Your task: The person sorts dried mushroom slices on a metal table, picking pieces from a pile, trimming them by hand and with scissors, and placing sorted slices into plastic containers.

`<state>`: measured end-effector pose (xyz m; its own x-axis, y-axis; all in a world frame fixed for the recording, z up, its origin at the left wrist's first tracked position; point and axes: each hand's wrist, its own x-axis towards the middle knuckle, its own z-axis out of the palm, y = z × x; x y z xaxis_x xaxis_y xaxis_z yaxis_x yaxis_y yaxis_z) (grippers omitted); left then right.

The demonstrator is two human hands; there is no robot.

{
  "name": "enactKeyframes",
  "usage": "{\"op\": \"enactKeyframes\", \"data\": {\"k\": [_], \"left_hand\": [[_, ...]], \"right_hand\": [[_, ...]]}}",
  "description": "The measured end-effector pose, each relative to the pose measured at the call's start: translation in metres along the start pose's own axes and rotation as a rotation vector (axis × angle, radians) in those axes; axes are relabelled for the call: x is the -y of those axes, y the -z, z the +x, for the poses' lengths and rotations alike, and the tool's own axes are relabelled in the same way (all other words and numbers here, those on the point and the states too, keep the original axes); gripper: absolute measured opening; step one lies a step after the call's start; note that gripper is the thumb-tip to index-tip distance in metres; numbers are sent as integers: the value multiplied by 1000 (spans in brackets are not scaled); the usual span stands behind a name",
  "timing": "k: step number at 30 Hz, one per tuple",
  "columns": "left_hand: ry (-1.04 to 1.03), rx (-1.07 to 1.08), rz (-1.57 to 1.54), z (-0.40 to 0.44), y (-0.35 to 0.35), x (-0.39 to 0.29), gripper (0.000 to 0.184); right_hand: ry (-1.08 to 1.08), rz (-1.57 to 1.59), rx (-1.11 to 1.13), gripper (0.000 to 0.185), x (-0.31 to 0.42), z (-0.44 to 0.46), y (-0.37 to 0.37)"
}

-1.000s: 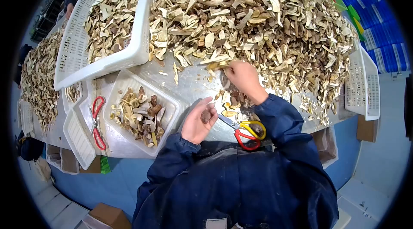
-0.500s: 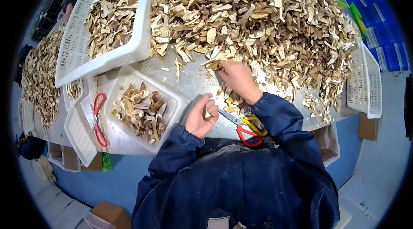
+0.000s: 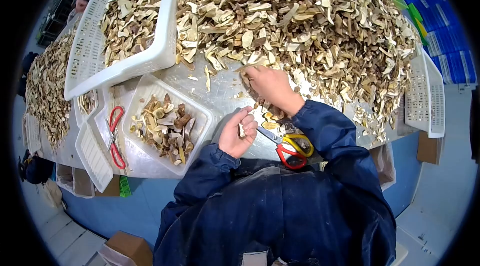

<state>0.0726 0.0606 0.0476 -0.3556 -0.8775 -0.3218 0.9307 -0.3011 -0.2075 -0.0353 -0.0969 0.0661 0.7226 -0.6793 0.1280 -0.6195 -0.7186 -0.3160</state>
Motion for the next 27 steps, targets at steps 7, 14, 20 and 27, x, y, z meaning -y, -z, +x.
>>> {"op": "enactKeyframes", "data": {"k": [7,14,20,27], "left_hand": [[-242,-193,134,2,-22,5,27],[-153,25,17,5,12,-2,21],[-223,-114,276,-3,-3,0,29],[-337,-170,661,3,-22,0,39]], "right_hand": [[-37,585,286,34,23,-25,55],[-87,-11,-106,25,-15,-7,23],[-97,227,-83,21,-17,-12,13],[-555,1381,447,21,8,-49,53]]}}
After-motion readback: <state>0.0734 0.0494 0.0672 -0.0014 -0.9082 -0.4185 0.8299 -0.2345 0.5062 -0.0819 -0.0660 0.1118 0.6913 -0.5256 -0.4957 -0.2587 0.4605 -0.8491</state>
